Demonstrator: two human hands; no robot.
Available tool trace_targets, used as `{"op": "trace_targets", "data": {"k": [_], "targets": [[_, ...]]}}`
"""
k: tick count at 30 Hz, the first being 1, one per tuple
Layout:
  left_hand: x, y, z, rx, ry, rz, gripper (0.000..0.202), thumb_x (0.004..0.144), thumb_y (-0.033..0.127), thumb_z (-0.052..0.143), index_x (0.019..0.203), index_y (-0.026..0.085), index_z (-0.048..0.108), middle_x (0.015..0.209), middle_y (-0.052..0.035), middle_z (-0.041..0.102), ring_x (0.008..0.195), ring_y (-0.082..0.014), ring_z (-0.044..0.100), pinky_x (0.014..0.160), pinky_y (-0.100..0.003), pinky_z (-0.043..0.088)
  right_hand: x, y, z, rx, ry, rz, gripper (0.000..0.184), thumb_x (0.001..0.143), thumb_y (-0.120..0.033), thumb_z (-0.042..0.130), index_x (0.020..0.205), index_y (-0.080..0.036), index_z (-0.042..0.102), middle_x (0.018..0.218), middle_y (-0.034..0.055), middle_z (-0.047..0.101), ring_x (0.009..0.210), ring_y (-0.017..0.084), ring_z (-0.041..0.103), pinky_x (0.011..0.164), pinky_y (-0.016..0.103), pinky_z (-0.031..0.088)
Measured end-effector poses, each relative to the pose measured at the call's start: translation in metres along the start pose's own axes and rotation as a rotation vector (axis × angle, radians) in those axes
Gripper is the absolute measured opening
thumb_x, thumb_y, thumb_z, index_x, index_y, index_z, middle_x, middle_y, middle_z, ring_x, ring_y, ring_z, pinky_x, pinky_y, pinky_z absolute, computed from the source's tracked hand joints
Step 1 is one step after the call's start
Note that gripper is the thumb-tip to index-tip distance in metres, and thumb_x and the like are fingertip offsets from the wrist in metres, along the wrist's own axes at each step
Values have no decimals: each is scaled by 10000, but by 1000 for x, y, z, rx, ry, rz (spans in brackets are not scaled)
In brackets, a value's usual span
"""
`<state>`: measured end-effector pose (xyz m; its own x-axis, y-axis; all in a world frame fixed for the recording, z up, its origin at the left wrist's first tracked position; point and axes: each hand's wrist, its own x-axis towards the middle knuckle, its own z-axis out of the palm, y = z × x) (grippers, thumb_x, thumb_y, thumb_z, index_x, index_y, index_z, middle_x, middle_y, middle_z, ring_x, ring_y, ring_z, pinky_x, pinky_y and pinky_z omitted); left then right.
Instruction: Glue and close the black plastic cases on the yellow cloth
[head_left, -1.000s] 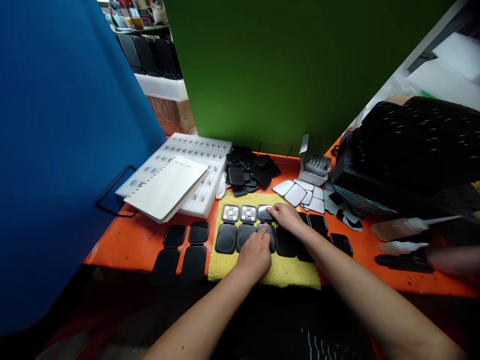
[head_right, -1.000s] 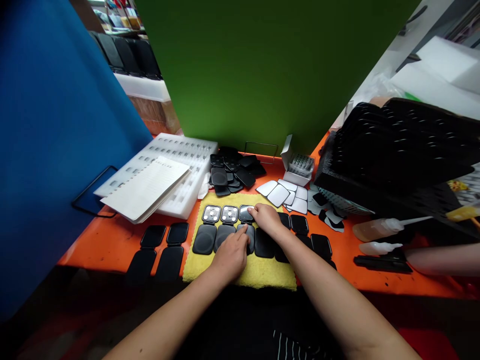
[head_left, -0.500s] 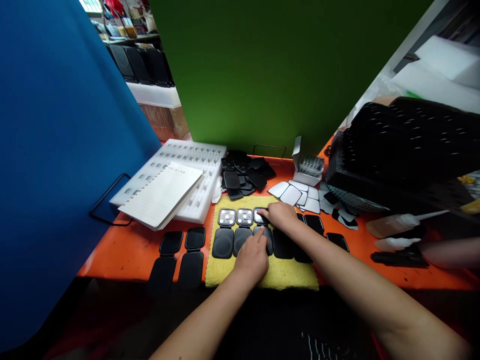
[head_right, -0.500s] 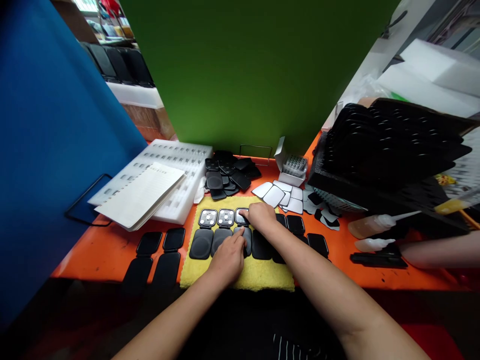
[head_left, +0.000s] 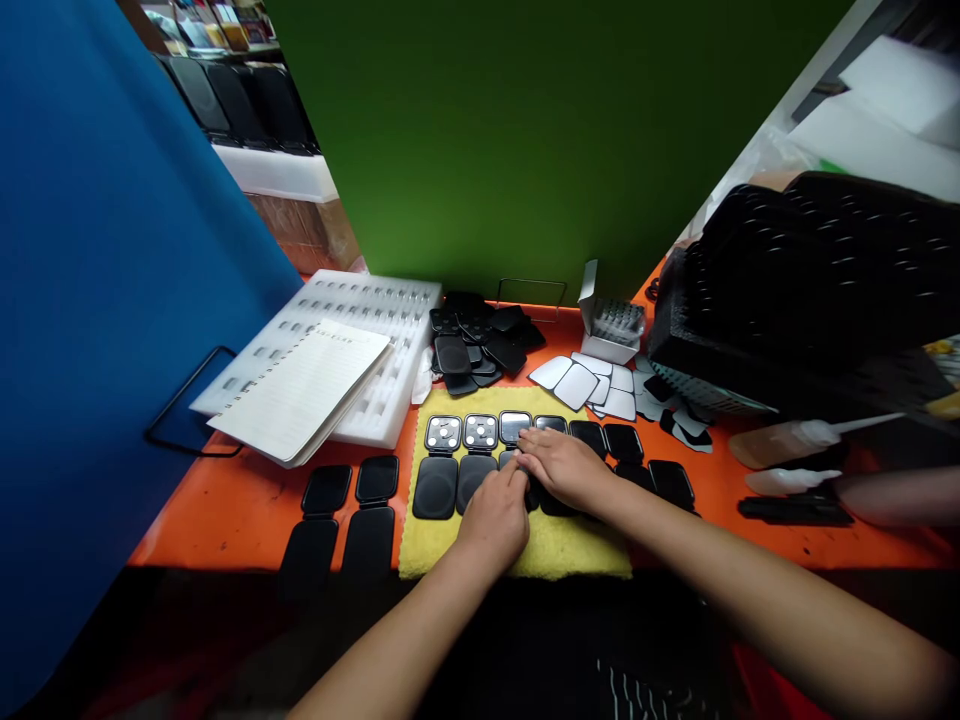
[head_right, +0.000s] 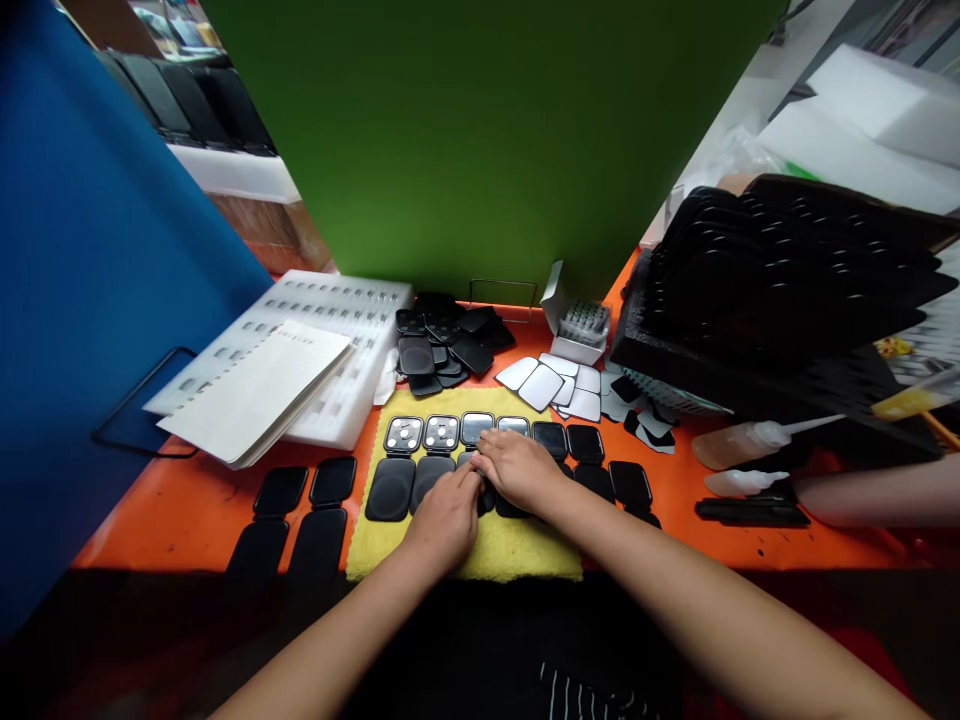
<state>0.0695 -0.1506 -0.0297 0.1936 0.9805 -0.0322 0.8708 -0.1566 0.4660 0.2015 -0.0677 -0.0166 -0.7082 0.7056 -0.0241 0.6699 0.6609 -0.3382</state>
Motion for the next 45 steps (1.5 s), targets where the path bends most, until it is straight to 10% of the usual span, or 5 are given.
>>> {"op": "trace_targets", "data": {"k": [10, 21, 28, 40, 45], "targets": [[1, 5, -11, -93, 6, -12, 225, 836, 135, 325, 889, 170, 541, 1081, -70, 536, 866, -182, 502, 772, -313, 395, 4, -8, -10, 73, 65, 48, 304, 866, -305, 352, 970, -185, 611, 1022, 77, 627, 983, 188, 545, 899, 318, 342], [-22, 11, -13, -1060, 236, -423, 385, 731, 359, 569, 1029, 119, 524, 576, 35, 506, 527, -93, 490, 511, -200, 380, -54, -38, 22, 885, 33, 439, 256, 682, -422, 569, 687, -185, 473, 597, -31, 518, 548, 111, 475, 493, 213, 344], [-31, 7, -21, -1288, 106, -398, 462, 636, 260, 653, 1067, 119, 561, 987, -95, 627, 849, -186, 585, 671, -250, 456, -54, -31, 12, 1024, 11, 436, 287, 725, -443, 512, 651, -166, 495, 581, -8, 560, 500, 97, 461, 485, 209, 331], [-57, -10, -3, -1262, 111, -504, 407, 672, 300, 631, 1018, 91, 580, 787, -66, 651, 666, -141, 589, 589, -228, 443, -59, -29, 7, 801, -44, 384, 313, 776, -456, 456, 641, -181, 521, 596, -5, 595, 523, 112, 502, 506, 221, 371], [-63, -9, -1, -840, 132, -368, 258, 756, 225, 500, 985, 169, 605, 931, -59, 647, 836, -177, 589, 753, -290, 456, -44, -21, -6, 411, 118, 246, 300, 843, -391, 363, 881, -213, 602, 890, 31, 649, 810, 168, 580, 723, 286, 432]]}}
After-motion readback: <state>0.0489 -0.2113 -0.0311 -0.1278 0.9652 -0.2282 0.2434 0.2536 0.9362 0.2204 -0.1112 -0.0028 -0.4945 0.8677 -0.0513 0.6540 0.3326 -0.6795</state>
